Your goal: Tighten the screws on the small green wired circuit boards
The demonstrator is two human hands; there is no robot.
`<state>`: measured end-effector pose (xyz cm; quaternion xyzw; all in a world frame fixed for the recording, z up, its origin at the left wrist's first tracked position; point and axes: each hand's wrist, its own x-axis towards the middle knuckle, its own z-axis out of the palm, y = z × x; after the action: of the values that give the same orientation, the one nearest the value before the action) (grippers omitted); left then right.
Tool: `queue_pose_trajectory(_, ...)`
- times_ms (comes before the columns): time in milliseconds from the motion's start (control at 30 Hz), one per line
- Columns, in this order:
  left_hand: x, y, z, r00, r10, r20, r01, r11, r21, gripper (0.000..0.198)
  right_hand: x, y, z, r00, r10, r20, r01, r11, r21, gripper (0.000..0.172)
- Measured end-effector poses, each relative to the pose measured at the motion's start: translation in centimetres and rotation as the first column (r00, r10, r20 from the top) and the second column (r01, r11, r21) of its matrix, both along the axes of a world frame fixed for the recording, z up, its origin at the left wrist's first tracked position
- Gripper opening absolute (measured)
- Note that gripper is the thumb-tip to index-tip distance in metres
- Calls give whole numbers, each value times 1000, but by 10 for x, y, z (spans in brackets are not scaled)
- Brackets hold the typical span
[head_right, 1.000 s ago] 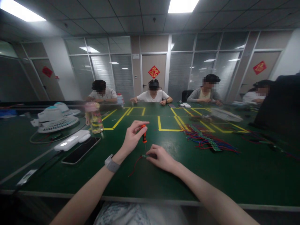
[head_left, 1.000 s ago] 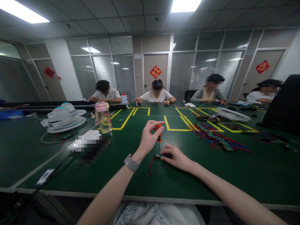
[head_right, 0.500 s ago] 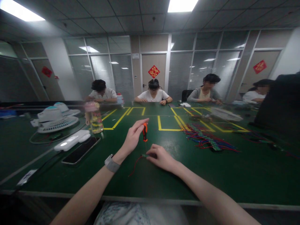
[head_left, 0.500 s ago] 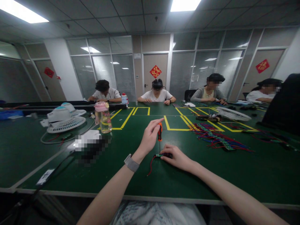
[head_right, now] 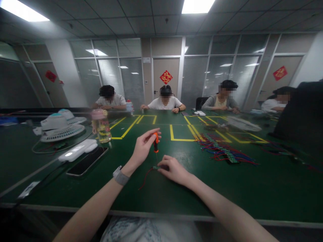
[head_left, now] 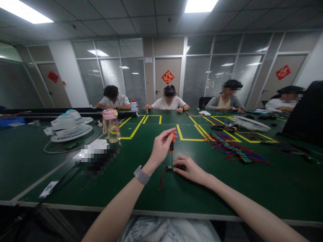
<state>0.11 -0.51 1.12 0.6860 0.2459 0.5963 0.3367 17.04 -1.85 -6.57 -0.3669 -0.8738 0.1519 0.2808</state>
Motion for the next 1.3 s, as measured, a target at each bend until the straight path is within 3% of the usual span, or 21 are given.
queue_pose_trajectory(167, 0, 2, -2, 991, 129, -27, -127, 989, 78, 23, 0, 0, 0, 1000, 6, 0, -6, 1000, 6, 15)
queue_pose_trajectory(333, 0, 1, 0, 999, -39, 24, 40, 998, -44, 31, 0, -2, 3, 1000, 10, 2, -10, 1000, 4, 15)
queue_pose_trajectory(533, 0, 1, -1, 992, 122, -24, -121, 991, 61, 23, -1, -2, 4, 1000, 11, -3, -11, 1000, 3, 15)
queue_pose_trajectory(700, 1, 2, -2, 998, -46, 39, 47, 998, -31, 31, -1, -1, 3, 1000, -3, 7, 3, 1000, 0, 15)
queue_pose_trajectory(900, 0, 2, -1, 993, 119, 0, -118, 991, 59, 22, 0, -2, 4, 1000, -1, 10, 1, 1000, 3, 15)
queue_pose_trajectory(1067, 0, 1, 0, 999, -26, 34, 27, 999, -42, 29, 0, -2, 4, 1000, 2, 4, -2, 1000, -3, 15)
queue_pose_trajectory(1233, -1, 0, 1, 997, 83, -1, -83, 996, 40, 23, 0, -1, 2, 1000, 8, 3, -8, 1000, 4, 15)
queue_pose_trajectory(1300, -1, 0, 2, 999, 41, 6, -41, 999, 24, 26, 0, -1, 2, 1000, 6, 3, -6, 1000, 2, 15)
